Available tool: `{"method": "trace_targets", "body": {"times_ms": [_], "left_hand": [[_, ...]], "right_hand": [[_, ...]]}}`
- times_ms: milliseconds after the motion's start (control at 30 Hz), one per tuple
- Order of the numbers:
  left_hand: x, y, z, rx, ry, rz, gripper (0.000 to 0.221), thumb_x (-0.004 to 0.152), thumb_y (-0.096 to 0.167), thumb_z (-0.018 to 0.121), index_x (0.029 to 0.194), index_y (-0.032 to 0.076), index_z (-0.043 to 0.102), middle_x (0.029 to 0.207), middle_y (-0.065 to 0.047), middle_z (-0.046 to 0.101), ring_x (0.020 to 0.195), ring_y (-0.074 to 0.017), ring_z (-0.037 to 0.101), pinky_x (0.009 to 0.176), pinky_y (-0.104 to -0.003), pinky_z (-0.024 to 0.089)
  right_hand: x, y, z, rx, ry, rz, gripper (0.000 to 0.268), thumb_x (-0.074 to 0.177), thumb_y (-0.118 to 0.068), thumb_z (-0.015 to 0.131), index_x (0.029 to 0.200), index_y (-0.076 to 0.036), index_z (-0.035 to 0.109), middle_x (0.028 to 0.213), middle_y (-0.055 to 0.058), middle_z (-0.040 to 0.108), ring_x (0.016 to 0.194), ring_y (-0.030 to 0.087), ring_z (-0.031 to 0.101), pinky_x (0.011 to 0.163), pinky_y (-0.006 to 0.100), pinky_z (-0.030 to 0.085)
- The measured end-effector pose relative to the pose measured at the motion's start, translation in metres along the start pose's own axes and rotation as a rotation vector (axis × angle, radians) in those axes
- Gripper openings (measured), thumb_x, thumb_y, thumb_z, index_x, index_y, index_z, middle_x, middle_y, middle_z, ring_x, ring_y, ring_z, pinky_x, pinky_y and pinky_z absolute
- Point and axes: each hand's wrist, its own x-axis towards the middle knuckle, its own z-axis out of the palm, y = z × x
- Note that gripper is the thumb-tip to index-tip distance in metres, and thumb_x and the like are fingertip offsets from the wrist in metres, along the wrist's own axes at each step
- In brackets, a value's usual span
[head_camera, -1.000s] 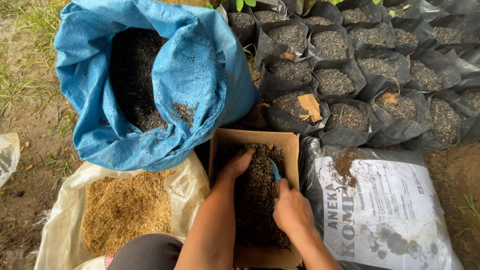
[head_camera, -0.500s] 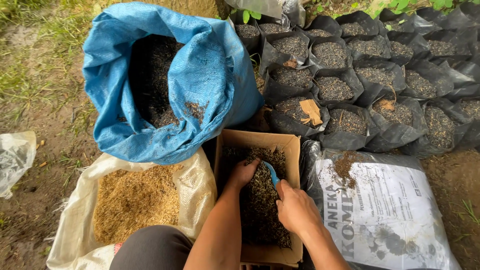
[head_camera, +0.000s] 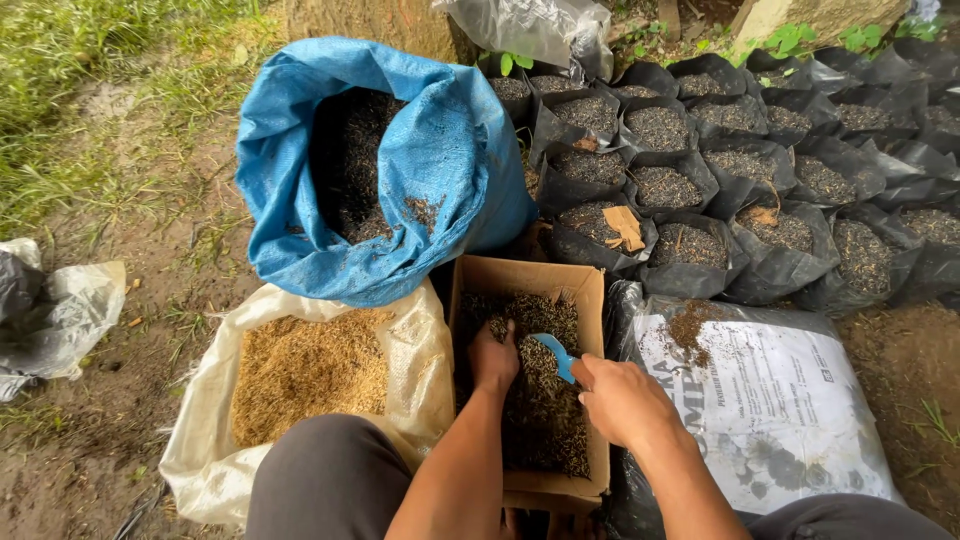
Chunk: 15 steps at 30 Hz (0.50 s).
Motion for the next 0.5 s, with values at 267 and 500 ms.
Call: {"method": "trace_targets", "body": {"times_ms": [267, 500], "left_hand": [[-0.094, 0.056, -0.054, -0.077, -0.407, -0.345, 0.066, 0.103, 0.071, 0.018, 0.076, 0.018, 0.047, 0.063, 0.004, 0.046, 0.054, -0.0103, 0.046, 0.052, -0.029, 0.040], [-0.129, 0.072, -0.070, 0.074, -0.453, -0.487, 0.095, 0.090, 0.079, 0.032, 0.166, 0.033, -0.002, 0.169, -0.014, 0.023, 0.153, -0.0399, 0.030, 0.127, -0.052, 0.028]], "right_hand": [[-0.028, -0.001, -0.006, -0.054, -0.033, 0.037, 0.024, 0.101, -0.015, 0.051, 0.123, -0.016, 0.059, 0.124, 0.008, 0.069, 0.100, 0.025, 0.069, 0.082, 0.042, 0.054], [-0.034, -0.011, 0.017, -0.169, -0.172, 0.144, 0.048, 0.097, 0.012, 0.046, 0.132, -0.018, 0.058, 0.120, 0.004, 0.067, 0.088, 0.017, 0.067, 0.075, 0.032, 0.056]]}}
